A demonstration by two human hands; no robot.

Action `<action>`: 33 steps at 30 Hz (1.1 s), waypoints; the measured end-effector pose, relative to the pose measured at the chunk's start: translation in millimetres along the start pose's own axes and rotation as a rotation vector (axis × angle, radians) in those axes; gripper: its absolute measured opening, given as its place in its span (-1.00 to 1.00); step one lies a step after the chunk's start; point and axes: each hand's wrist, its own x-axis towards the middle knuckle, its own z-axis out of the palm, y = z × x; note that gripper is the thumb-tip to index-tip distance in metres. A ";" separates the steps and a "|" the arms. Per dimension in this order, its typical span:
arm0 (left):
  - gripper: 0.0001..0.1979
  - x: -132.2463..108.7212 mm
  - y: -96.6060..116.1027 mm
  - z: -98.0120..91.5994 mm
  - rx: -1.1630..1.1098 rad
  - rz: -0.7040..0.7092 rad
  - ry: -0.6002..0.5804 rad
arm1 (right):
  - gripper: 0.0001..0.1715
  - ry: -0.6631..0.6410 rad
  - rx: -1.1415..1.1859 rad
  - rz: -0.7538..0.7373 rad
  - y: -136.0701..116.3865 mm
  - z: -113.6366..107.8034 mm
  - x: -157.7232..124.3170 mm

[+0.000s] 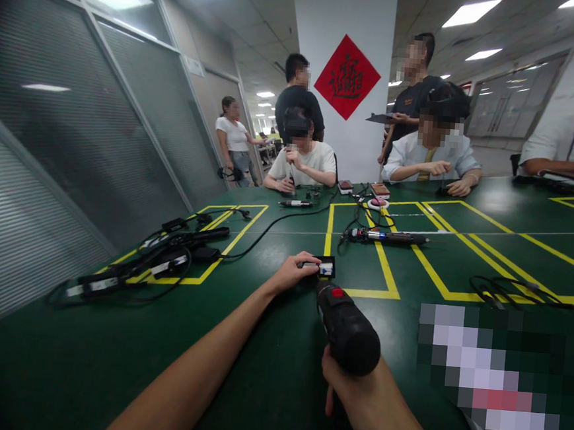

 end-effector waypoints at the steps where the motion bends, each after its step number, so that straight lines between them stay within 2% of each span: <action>1: -0.72 0.3 -0.6 0.2 -0.003 0.001 -0.002 | -0.69 -0.003 0.009 0.010 -0.3 0.4 -0.8; 7: -0.71 1.4 -2.9 0.7 0.000 -0.001 0.010 | -0.65 0.001 -0.021 0.054 -5.5 1.8 -2.1; 11: -0.73 1.4 -1.5 1.1 0.010 0.004 0.018 | -0.69 0.010 -0.019 0.025 -8.3 1.5 -1.1; 18: -0.74 0.6 0.1 0.5 0.006 0.015 0.011 | -0.71 0.023 -0.033 0.083 -12.6 3.8 -2.4; 22: -0.73 0.2 -1.0 0.4 0.014 0.015 0.010 | -0.76 0.002 -0.022 0.060 -12.1 3.2 -3.9; 33: -0.71 0.5 -6.5 0.0 0.018 0.024 0.012 | -0.67 0.024 0.082 0.076 -13.3 7.1 1.1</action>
